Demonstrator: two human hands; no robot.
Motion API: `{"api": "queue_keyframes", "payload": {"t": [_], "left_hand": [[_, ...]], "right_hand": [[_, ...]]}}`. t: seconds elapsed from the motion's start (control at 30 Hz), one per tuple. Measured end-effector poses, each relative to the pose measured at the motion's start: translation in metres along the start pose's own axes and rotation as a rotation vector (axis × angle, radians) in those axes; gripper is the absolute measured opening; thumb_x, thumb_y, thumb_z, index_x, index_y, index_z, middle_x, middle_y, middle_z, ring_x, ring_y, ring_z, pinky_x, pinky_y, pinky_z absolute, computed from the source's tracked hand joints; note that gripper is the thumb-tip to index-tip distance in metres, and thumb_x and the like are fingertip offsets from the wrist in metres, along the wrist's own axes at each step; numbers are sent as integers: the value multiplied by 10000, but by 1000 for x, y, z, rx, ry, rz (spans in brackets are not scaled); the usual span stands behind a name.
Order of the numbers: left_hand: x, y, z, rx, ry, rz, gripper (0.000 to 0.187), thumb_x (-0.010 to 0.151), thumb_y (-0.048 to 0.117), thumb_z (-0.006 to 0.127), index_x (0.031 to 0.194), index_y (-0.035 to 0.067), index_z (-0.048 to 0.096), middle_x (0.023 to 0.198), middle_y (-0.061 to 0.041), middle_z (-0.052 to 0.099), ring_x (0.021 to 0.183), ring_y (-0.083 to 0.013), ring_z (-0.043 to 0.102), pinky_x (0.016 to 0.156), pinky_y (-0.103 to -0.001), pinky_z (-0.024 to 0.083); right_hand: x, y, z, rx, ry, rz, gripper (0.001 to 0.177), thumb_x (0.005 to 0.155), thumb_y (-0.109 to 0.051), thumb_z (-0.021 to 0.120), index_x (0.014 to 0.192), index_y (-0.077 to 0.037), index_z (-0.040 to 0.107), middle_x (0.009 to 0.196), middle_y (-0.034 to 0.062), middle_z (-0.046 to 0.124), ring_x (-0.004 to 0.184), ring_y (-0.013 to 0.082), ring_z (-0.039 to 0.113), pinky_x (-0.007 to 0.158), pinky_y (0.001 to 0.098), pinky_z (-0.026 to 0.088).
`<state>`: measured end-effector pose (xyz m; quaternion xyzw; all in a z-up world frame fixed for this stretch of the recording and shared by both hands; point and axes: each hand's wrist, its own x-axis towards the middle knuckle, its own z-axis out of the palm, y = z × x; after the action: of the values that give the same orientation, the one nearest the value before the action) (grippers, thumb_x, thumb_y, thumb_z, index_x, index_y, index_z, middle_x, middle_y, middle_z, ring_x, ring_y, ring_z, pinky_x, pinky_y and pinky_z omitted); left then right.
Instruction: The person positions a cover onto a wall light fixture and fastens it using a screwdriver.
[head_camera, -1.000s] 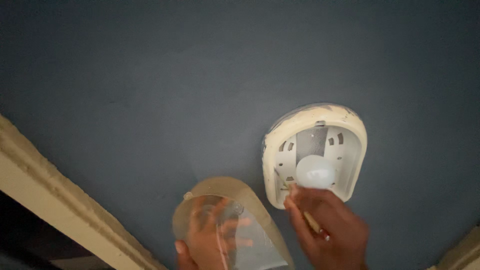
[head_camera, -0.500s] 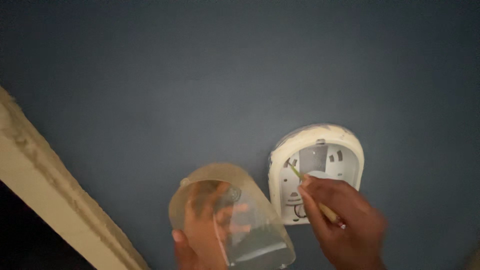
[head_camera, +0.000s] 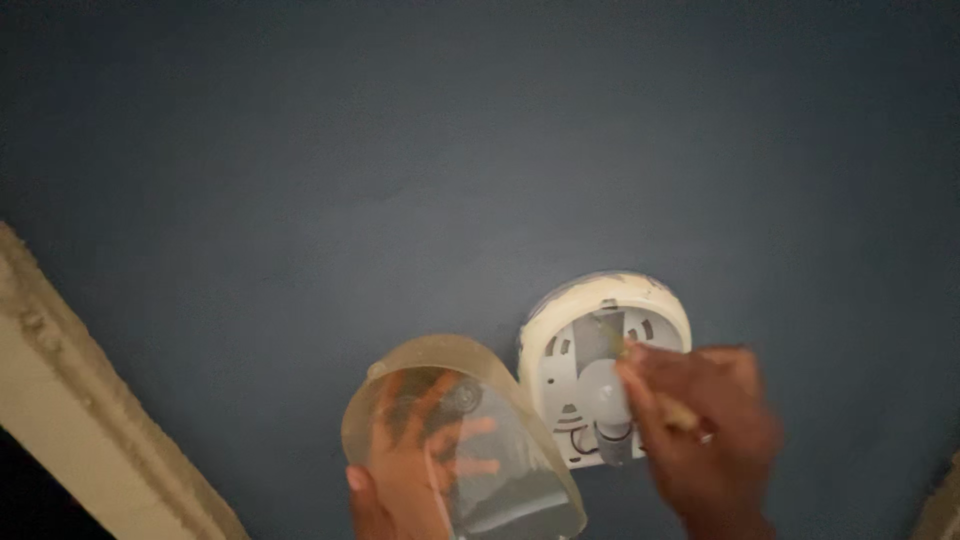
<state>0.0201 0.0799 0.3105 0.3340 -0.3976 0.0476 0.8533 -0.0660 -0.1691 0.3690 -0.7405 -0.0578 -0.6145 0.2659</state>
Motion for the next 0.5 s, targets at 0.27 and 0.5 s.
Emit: {"api": "queue_keyframes", "payload": {"t": [0.27, 0.5], "left_hand": [[3, -3, -15, -131, -99, -59, 1059, 892, 621, 633, 1631, 144, 43, 1578, -433, 207, 1200, -603, 568, 814, -698, 626], [-2, -3, -13, -127, -51, 13, 1025, 949, 588, 614, 1670, 112, 63, 1614, -448, 209, 1200, -607, 563, 802, -708, 613]], "right_hand": [[5, 16, -4, 85, 121, 10, 113, 913, -107, 800, 1008, -104, 740, 1039, 56, 782, 925, 116, 667, 795, 266, 539], [9, -1, -10, 60, 137, -56, 162, 866, -92, 805, 1016, -91, 743, 1046, 63, 786, 952, 144, 670, 869, 315, 515]]}}
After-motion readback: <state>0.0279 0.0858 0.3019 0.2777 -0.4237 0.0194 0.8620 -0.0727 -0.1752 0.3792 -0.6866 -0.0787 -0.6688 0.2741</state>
